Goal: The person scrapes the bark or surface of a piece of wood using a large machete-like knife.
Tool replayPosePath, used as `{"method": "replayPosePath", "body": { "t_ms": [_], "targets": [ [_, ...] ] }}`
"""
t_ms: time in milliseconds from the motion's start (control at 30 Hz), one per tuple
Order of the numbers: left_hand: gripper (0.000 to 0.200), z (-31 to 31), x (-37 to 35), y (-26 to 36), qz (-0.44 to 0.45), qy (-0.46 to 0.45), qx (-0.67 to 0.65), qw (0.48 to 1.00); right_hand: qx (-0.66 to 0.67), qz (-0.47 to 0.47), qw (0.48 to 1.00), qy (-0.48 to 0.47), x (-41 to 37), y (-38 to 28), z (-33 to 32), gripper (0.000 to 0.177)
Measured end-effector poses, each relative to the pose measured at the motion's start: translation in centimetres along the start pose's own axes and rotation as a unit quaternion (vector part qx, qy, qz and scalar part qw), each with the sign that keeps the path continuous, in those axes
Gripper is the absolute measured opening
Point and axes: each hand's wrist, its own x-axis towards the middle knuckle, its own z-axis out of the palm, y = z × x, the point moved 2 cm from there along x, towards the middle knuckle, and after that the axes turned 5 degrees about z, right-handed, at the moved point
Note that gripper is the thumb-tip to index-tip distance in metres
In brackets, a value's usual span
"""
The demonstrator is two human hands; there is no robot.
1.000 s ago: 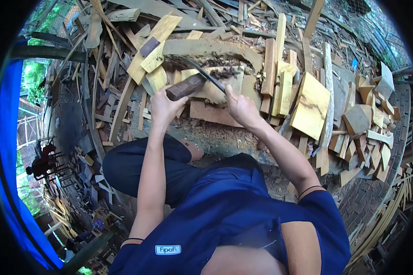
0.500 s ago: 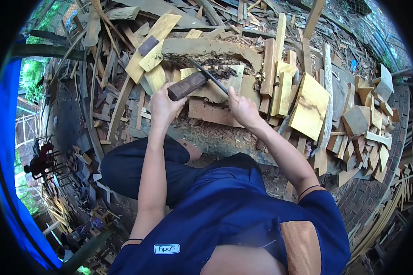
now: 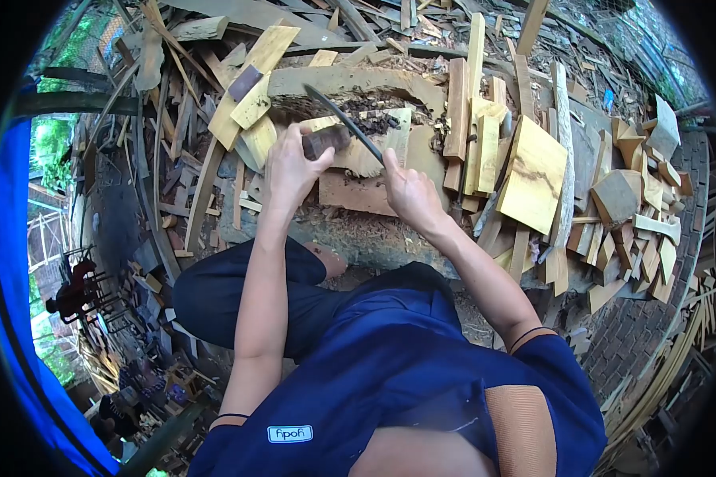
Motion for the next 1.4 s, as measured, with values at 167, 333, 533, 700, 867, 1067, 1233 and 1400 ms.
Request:
{"method": "replayPosePath", "body": {
  "t_ms": [167,333,533,700,867,1067,1233,1400],
  "targets": [
    [0.047,0.0,1.1,1.4,-0.009,-0.024,0.046,0.999,0.072,-0.047,0.994,0.072,-0.7,-4.5,-4.5,0.015],
    [0.049,-0.1,1.3,0.0,-0.023,-0.002,0.004,1.000,-0.012,-0.026,0.999,0.036,0.5,0.7,1.8,0.034],
    [0.048,-0.4,1.7,0.5,-0.024,-0.018,0.005,1.000,-0.003,-0.023,1.000,0.001,0.2,-1.5,-2.7,0.047],
    [0.047,-0.7,0.8,0.9,-0.009,0.002,0.029,1.000,0.051,-0.078,0.992,0.085,-0.1,-3.1,-2.3,0.028],
    [0.046,-0.8,0.2,-0.5,0.004,0.018,-0.005,1.000,0.000,-0.004,1.000,-0.019,2.9,2.8,1.2,0.027],
    [0.046,-0.4,0.1,0.2,-0.006,0.005,0.021,1.000,0.059,-0.054,0.996,0.050,0.3,-4.5,-3.7,0.029],
    [0.045,-0.1,0.4,0.0,-0.007,0.000,0.007,1.000,-0.009,-0.037,0.999,0.035,0.7,-0.3,1.7,0.027],
    [0.047,0.2,0.5,0.5,0.008,0.005,0.030,1.000,-0.047,-0.021,0.999,0.001,1.1,0.9,0.0,0.040]
  ]
}}
